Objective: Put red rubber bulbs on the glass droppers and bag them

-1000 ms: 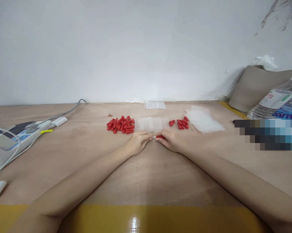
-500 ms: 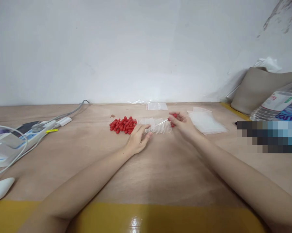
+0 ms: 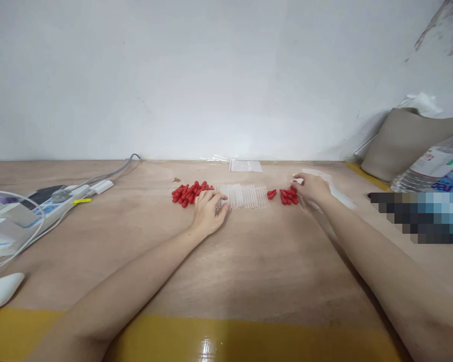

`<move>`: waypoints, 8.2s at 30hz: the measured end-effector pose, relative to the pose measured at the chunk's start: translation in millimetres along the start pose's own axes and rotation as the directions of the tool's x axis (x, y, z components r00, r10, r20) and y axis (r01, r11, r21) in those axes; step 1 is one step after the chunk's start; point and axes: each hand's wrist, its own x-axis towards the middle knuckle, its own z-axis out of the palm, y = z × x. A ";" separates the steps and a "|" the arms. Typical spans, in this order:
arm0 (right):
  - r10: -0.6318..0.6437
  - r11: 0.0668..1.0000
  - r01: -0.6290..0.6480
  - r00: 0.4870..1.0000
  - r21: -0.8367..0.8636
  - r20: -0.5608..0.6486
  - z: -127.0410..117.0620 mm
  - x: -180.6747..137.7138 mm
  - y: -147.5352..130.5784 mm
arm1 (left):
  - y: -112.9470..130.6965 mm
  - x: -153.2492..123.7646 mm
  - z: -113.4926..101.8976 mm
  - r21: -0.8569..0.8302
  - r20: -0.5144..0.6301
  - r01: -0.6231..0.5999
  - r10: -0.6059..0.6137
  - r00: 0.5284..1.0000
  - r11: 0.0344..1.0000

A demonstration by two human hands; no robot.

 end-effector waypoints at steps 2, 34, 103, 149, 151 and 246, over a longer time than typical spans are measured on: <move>-0.019 1.000 0.018 0.999 -0.006 -0.035 2.2 -2.9 -0.9 | -3.1 0.5 -0.1 0.042 -0.009 0.031 -0.031 0.999 0.999; -0.418 0.822 0.496 0.860 0.281 -0.293 9.7 -83.4 -74.1 | 5.2 76.7 33.1 0.530 0.276 0.329 -0.526 0.804 0.781; -0.743 0.481 0.812 0.578 0.329 -0.339 22.0 -108.2 -82.9 | -14.0 -4.3 9.0 -0.229 0.201 -0.485 0.528 0.825 0.844; -0.356 0.255 0.208 0.928 0.944 -0.108 11.4 -76.8 -75.2 | -5.7 0.2 -1.5 -0.061 0.077 -0.330 0.334 0.940 0.942; -0.292 0.264 0.162 0.953 0.951 -0.081 -0.4 -58.6 -60.1 | -7.9 0.1 -1.2 -0.005 0.108 -0.270 0.269 0.957 0.963; -0.721 0.466 0.866 0.490 0.180 -0.490 30.2 -96.4 -87.9 | -13.3 1.8 -1.7 0.019 0.226 -0.535 0.518 0.825 0.844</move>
